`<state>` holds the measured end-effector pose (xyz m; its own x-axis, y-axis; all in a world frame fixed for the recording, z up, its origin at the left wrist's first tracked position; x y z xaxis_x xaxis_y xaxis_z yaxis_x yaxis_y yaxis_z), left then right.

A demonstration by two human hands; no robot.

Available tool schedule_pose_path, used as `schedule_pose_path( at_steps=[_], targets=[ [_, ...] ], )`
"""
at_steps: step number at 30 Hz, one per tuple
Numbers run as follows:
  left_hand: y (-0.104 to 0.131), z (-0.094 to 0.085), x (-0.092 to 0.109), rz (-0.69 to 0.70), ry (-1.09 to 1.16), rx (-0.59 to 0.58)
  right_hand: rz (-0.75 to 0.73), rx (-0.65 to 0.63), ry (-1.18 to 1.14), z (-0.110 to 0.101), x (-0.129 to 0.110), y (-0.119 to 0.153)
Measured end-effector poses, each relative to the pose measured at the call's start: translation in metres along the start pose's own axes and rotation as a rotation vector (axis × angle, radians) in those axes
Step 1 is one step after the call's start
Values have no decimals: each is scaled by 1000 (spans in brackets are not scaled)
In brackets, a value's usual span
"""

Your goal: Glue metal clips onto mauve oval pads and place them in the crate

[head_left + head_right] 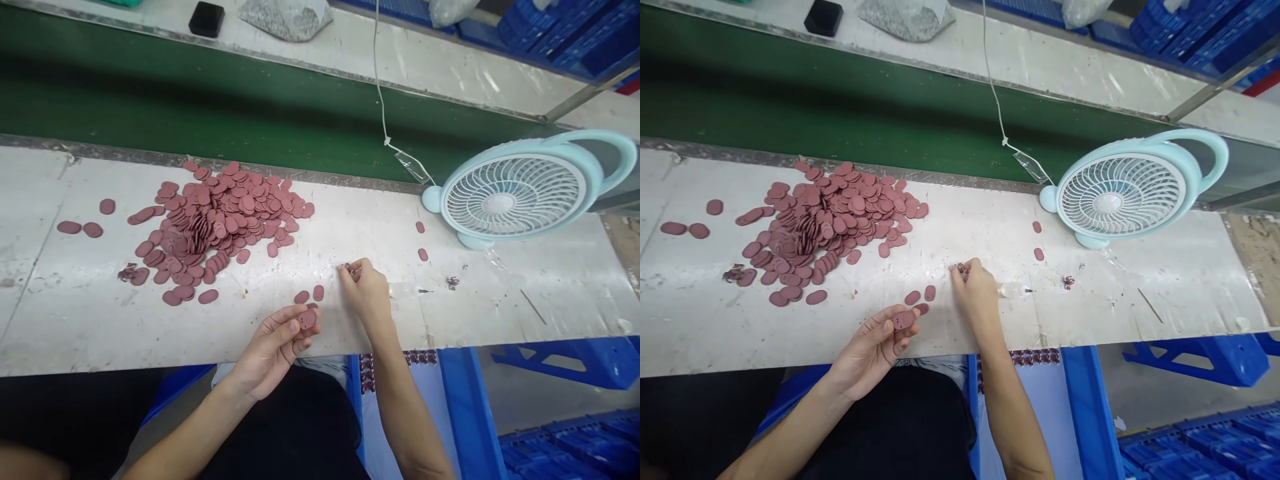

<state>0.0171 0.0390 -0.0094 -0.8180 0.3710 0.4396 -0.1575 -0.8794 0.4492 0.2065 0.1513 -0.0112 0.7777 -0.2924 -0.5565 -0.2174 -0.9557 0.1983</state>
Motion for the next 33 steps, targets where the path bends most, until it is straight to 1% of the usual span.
schedule_pose_path(
  at_steps=[5, 7, 10, 12, 16, 19, 22, 25, 27, 29, 31, 33],
  targets=[
    [-1, -2, 3, -14, -16, 35, -121, -119, -13, -6, -3, 7],
    [-2, -3, 4, -15, -27, 43, -131, -149, -56, -7, -2, 9],
    [-2, -3, 5, 2, -39, 43, -101, -154, -144, -9, 2, 15],
    [-3, -2, 5, 18, -56, 42, -54, -183, -274, -12, 2, 24],
    [-2, -1, 4, 58, -110, 41, 4, -390, -686, -20, -6, 55],
    [-1, 1, 4, 85, -146, 29, 13, -493, -859, -30, -15, 78],
    [0, 5, 4, 101, -191, 27, 33, -551, -878, -39, -20, 92],
    [2, 10, 7, 122, -246, 28, -5, -637, -864, -46, -26, 101],
    [2, 14, 8, 143, -267, 4, -18, -679, -837, -48, -30, 104],
    [3, 17, 9, 174, -274, -39, 0, -673, -804, -48, -32, 105],
    [4, 19, 8, 202, -284, -79, 24, -639, -786, -46, -33, 107],
    [6, 19, 8, 226, -305, -102, 19, -604, -775, -44, -34, 108]
  ],
)
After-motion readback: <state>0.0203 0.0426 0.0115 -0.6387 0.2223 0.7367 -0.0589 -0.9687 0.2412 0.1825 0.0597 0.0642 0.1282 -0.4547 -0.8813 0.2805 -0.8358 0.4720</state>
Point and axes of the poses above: each hand's wrist, its own y-axis away from the middle knuckle, its own z-axis out of the palm, x = y × z, the point moved 3 cm from there along -y, towards the middle knuckle, and after that the axes turned 11 degrees about z, right-handed, at the moved point
